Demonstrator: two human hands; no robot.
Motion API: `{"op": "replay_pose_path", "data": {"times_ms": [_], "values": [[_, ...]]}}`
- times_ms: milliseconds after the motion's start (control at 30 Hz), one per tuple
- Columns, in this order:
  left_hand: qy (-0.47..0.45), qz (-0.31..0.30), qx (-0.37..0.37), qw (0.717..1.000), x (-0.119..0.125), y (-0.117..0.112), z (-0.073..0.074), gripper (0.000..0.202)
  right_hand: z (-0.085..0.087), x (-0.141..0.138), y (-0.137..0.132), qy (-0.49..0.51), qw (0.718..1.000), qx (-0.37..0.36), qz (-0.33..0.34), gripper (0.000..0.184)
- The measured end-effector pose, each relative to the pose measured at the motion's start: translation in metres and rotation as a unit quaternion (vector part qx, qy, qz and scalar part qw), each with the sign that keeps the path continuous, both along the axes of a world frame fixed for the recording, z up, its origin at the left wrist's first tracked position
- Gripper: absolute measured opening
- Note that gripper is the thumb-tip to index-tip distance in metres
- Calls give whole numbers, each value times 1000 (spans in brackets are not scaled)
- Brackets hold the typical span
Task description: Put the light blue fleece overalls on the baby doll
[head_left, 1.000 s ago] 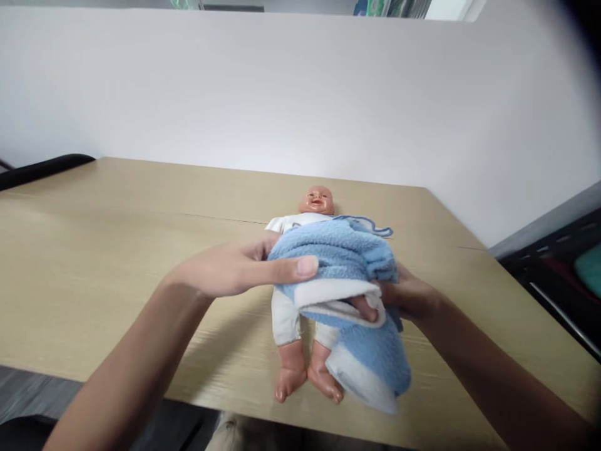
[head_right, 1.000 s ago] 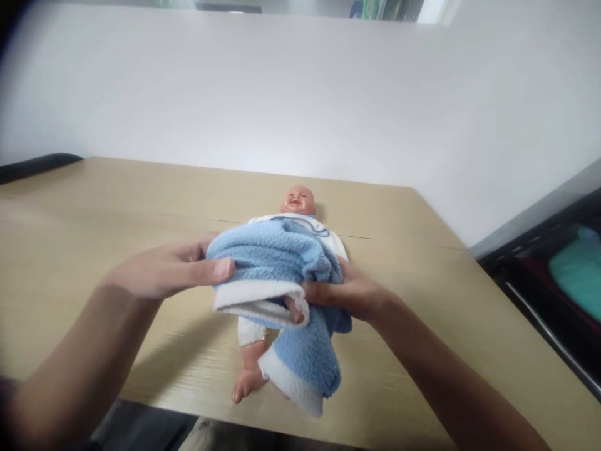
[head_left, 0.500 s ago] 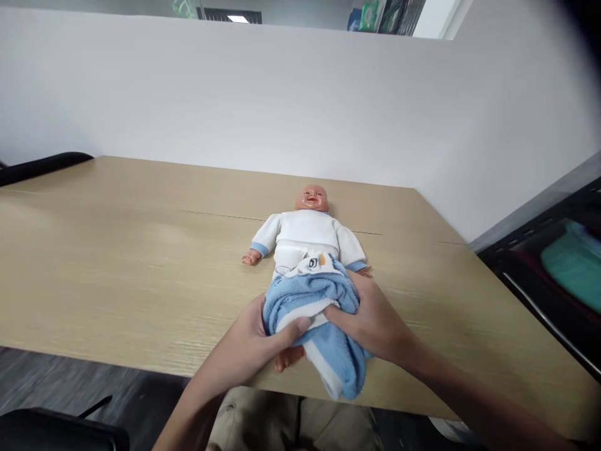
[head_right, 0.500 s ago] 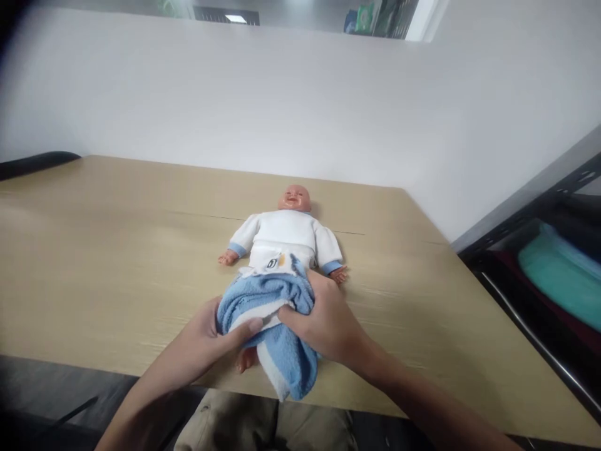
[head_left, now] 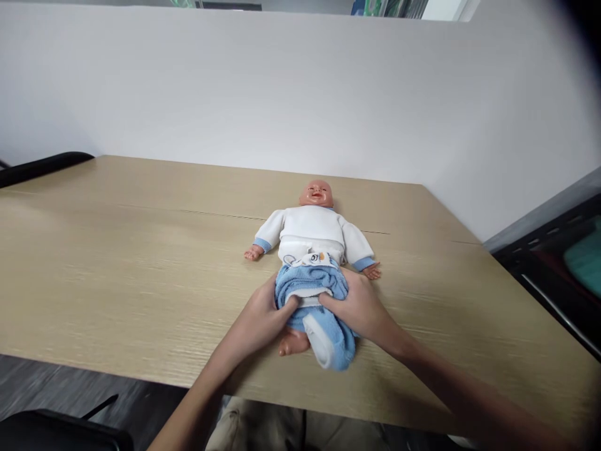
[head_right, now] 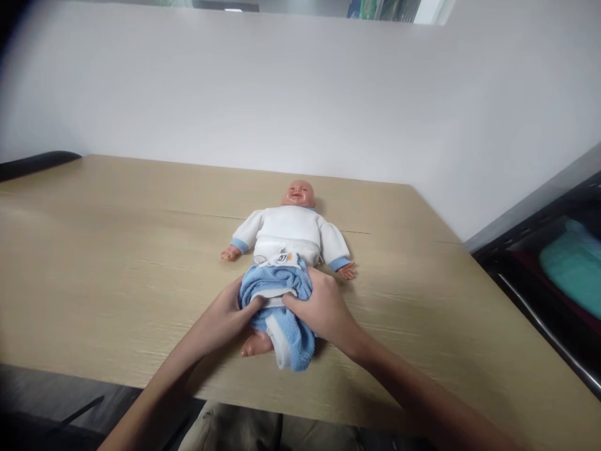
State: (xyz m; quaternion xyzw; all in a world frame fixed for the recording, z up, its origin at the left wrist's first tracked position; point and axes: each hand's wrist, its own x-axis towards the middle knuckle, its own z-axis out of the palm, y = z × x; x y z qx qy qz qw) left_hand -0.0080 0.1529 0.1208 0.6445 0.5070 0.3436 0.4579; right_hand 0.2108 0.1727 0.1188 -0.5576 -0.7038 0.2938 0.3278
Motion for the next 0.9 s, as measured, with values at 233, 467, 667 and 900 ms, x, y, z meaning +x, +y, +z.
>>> {"op": "replay_pose_path", "data": {"times_ms": [233,467,667,900], "values": [[15,28,19,999,1,11,2,34,11,6,25,1,1000,-5,22,11],[-17,58,-41,997,-6,-30,5,42,45,-4,-10,-31,995,-35,90,17],[40,35,-93,994,-17,-48,-6,32,32,-11,-12,-38,983,-105,147,10],[112,28,-78,990,-16,-44,-17,32,24,-19,-16,-140,980,-58,130,17]]}}
